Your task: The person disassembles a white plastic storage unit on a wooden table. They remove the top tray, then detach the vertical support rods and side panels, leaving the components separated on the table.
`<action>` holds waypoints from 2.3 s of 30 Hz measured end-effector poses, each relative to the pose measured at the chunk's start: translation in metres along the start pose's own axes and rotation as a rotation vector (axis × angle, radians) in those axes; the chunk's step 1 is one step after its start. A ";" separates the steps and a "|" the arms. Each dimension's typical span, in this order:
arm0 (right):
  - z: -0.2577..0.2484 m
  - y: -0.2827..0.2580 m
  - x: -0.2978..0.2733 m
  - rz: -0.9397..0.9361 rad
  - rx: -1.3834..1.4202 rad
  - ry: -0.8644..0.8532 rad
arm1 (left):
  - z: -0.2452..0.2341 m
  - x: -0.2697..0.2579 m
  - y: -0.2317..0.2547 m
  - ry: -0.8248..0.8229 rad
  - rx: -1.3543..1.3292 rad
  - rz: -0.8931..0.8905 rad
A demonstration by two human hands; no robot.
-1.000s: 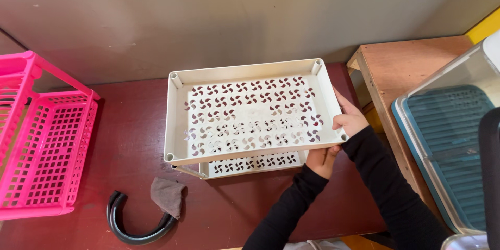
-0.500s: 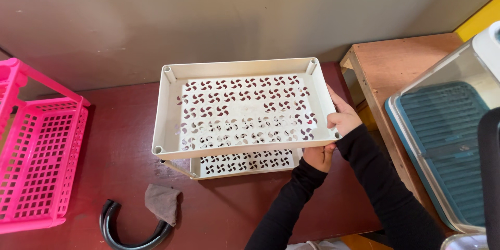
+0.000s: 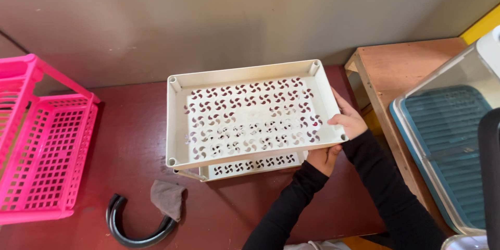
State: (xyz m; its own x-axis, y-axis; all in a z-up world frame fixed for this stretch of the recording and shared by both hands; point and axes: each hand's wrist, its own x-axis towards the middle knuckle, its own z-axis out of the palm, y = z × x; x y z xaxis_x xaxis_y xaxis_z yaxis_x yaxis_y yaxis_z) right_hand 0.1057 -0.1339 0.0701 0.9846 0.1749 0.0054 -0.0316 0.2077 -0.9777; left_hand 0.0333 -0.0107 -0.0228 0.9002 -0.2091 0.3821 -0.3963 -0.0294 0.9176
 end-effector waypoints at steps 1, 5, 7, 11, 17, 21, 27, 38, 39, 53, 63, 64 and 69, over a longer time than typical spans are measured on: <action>-0.004 0.007 -0.001 -0.001 0.050 -0.019 | -0.008 0.000 0.012 -0.041 0.048 -0.030; -0.026 0.045 -0.010 0.025 0.241 -0.030 | -0.044 0.001 0.073 -0.094 0.402 -0.028; -0.041 0.070 -0.022 0.030 0.289 -0.026 | -0.061 -0.001 0.103 -0.210 0.536 -0.145; -0.063 0.116 -0.048 0.074 0.379 -0.066 | -0.082 -0.007 0.145 -0.325 0.469 -0.219; -0.061 0.129 -0.065 0.028 0.423 -0.183 | -0.093 -0.001 0.156 0.039 0.541 0.355; -0.048 0.128 -0.065 -0.020 0.390 -0.111 | -0.091 0.003 0.156 0.193 0.840 0.517; -0.032 0.113 -0.058 -0.213 0.257 0.060 | -0.113 0.009 0.152 0.213 1.021 0.473; 0.002 0.072 -0.048 -0.201 0.181 0.106 | -0.116 0.021 0.128 0.157 0.945 0.427; 0.003 0.069 -0.047 -0.190 0.166 0.124 | -0.118 0.020 0.124 0.132 0.970 0.423; -0.036 -0.008 -0.031 0.133 0.148 0.248 | -0.230 -0.029 0.083 0.842 0.831 0.095; -0.063 -0.013 -0.024 0.180 0.163 0.336 | -0.254 -0.020 0.064 0.658 0.517 -0.038; -0.061 -0.010 -0.023 0.135 0.087 0.363 | -0.255 -0.019 0.062 0.650 0.504 -0.062; -0.050 0.012 -0.012 0.003 -0.289 0.470 | -0.263 -0.005 0.037 0.568 0.496 -0.122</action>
State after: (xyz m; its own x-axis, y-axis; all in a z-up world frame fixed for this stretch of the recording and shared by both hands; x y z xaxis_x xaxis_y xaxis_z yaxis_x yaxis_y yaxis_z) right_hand 0.1021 -0.1816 0.0481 0.9574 -0.2876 -0.0271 -0.0511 -0.0762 -0.9958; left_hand 0.0616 0.2460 0.0382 0.8444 0.3543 0.4018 -0.2023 -0.4836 0.8516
